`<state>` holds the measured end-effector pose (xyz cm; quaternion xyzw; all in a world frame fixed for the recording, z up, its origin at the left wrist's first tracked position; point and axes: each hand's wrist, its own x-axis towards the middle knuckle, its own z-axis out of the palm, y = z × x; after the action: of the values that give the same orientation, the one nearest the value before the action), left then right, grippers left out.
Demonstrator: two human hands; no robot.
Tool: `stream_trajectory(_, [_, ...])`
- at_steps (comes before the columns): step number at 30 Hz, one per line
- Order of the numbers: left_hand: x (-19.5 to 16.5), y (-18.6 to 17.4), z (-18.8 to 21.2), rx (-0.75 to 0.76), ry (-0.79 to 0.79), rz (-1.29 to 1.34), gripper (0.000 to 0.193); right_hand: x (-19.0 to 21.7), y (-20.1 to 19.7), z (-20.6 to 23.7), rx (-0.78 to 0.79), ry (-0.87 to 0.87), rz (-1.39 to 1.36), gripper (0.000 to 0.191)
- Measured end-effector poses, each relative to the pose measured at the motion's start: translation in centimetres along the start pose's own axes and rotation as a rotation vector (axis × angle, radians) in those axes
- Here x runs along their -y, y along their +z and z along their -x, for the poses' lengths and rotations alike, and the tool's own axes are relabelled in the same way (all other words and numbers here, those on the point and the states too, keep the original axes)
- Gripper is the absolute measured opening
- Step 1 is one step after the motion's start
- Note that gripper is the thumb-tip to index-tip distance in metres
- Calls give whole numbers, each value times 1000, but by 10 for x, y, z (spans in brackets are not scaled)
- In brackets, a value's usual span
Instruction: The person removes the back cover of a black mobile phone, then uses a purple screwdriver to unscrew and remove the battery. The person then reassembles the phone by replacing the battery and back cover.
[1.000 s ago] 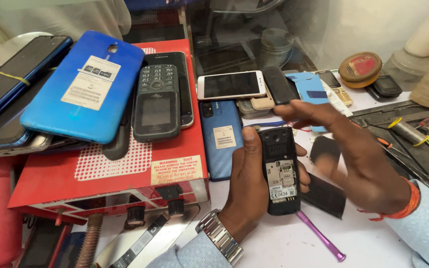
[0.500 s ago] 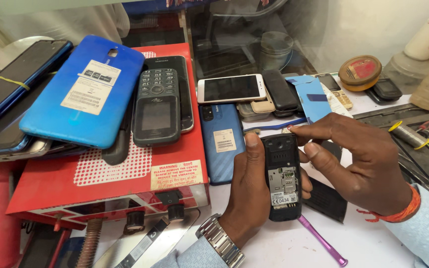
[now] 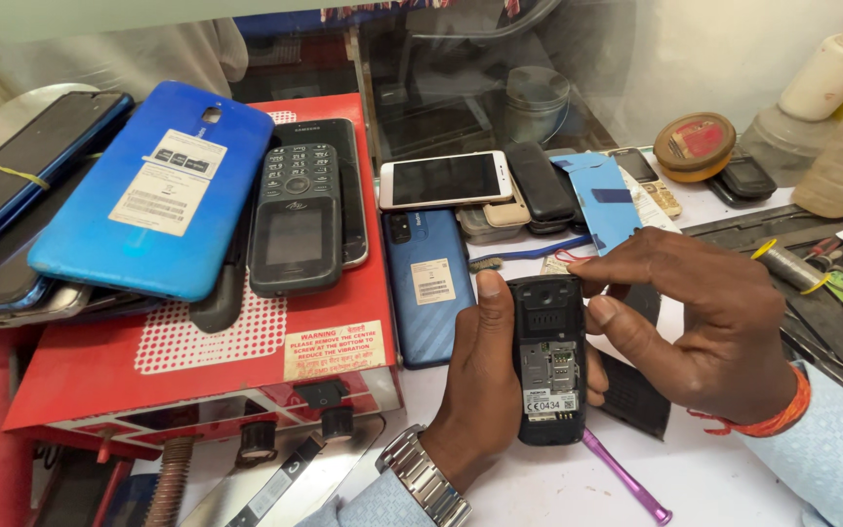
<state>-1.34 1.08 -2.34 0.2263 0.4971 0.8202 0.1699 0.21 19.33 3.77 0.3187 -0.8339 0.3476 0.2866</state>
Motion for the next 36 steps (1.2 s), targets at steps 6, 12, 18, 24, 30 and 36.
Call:
stream_trajectory(6, [0, 0, -1, 17, -18, -42, 91, 1, -1, 0, -6, -8, 0, 24])
stream_trajectory(12, [0, -2, 0, 58, 3, -60, 94, 1, -2, 1, -38, -37, -2, 22])
stream_trajectory(18, [-1, -2, -3, 136, -84, 159, 94, -2, -4, 4, -47, -6, -33, 18])
stream_trajectory(24, [-4, -2, -1, 177, -255, 321, 95, -6, -5, 7, -78, -11, -77, 15])
stream_trajectory(30, [-4, -2, -2, 193, -292, 287, 96, -7, -6, 9, -90, -51, -95, 15])
stream_trajectory(36, [-4, -1, -6, 180, -315, 195, 97, -7, -7, 10, -103, -45, -118, 17])
